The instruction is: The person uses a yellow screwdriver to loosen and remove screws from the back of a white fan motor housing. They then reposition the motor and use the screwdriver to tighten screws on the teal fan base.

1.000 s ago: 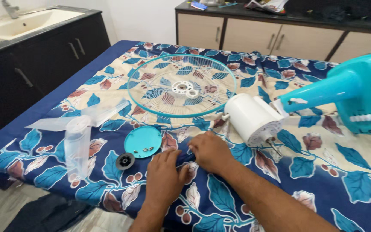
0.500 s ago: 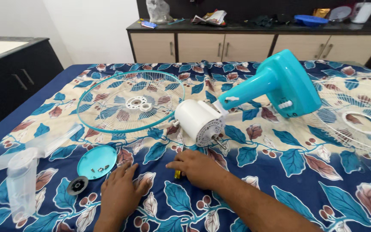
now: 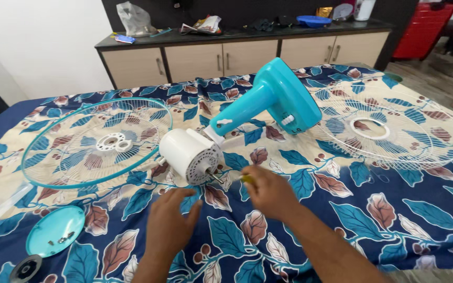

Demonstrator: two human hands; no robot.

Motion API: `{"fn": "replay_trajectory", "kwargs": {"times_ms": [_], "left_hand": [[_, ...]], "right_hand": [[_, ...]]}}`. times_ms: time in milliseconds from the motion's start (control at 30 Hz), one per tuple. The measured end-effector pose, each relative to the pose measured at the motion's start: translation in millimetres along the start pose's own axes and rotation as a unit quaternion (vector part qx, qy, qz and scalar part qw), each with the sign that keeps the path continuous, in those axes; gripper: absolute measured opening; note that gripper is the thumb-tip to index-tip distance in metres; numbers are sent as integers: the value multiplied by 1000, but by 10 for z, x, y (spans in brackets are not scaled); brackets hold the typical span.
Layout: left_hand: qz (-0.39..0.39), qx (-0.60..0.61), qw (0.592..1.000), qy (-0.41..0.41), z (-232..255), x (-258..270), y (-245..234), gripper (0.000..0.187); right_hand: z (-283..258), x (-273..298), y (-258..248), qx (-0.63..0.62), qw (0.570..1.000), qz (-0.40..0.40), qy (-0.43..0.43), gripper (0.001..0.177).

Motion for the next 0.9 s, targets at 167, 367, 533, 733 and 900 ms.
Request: {"fn": "replay_trajectory", "kwargs": {"times_ms": [167, 367, 533, 733, 900], "left_hand": [[-211, 29, 973, 89, 280, -49, 500, 58], [-250, -78, 958, 119, 193, 85, 798, 84], [-243, -63, 961, 114, 168, 108, 806, 81], [-252, -42, 962, 93, 195, 113, 740, 79], [-251, -28, 963, 89, 214, 100, 705, 80]], "right_hand": [[1134, 228, -904, 167, 928, 98, 319, 34], [1948, 623, -1429, 265, 857, 133, 421, 47], [2097, 559, -1451, 270, 843, 75, 459, 50], [2618, 478, -1458, 264, 840, 23, 473, 64], [3190, 389, -1550, 201, 842, -81, 493, 65]]}}
Point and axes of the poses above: each hand's wrist, its own x-axis away from the middle knuckle, its own y-axis out of the palm, z = x × y, the point moved 1 cm from there along -x, towards the middle knuckle, and after that the axes turned 6 degrees about y, right-handed, at the moved point
